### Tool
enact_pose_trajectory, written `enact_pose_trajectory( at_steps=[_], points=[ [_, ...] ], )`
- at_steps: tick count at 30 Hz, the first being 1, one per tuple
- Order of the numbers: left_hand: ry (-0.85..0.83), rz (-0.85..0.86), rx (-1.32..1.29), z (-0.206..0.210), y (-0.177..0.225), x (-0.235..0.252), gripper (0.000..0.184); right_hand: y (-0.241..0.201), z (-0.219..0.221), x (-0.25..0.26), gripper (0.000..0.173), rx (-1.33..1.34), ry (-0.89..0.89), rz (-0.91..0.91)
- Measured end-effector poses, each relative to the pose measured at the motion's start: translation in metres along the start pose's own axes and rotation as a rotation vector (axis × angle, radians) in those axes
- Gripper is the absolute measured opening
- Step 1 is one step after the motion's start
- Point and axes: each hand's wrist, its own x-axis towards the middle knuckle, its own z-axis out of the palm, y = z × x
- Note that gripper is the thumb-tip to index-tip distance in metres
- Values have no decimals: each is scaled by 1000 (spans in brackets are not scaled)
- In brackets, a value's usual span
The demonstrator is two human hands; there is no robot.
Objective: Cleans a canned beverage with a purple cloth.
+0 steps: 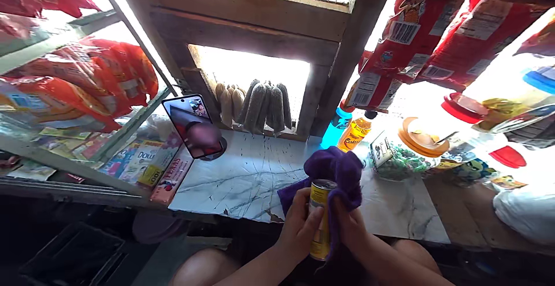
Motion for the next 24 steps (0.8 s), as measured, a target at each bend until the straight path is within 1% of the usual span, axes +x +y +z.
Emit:
enact_pose_trajectory(
  at_steps=[1,2,3,5,6,7,9,11,13,15,18,19,21,23,24],
  points=[
    [76,-8,-8,-1,1,1,49,5,4,-4,24,-75,-30,-29],
    [153,-24,-9,-4,3,4,49,10,7,-7,32,-168,-71,-65],
    [226,-47,1,-8,7,8,54,13,9,-9,40,-276,-117,-108],
    [325,-88,42,-20,13,17,67,14,13,-12,44,-463,-212,-194],
    [362,-102,50,-25,13,22,70,15,14,-13,44,-504,-253,-218],
    [386,-112,63,-29,13,25,69,16,16,-13,43,-513,-277,-222],
    [397,-123,82,-27,12,28,62,20,15,-11,40,-521,-271,-215],
    [359,-89,126,-20,8,26,57,20,9,-8,44,-506,-259,-188],
    [255,-40,190,-13,1,21,57,20,2,-3,41,-433,-203,-156],
    [128,27,269,-10,-3,19,58,15,-6,5,35,-268,-118,-85],
    [-22,119,363,-8,-10,22,45,3,-21,19,48,70,34,142],
    [-57,126,372,-8,-12,24,45,-2,-23,24,49,146,85,228],
    [-114,119,381,-11,-16,28,50,-8,-28,32,46,256,140,368],
    [-139,130,436,-15,-18,33,60,-10,-31,37,38,396,141,431],
    [-141,145,470,-17,-17,36,69,-12,-33,39,37,478,134,446]
  ],
)
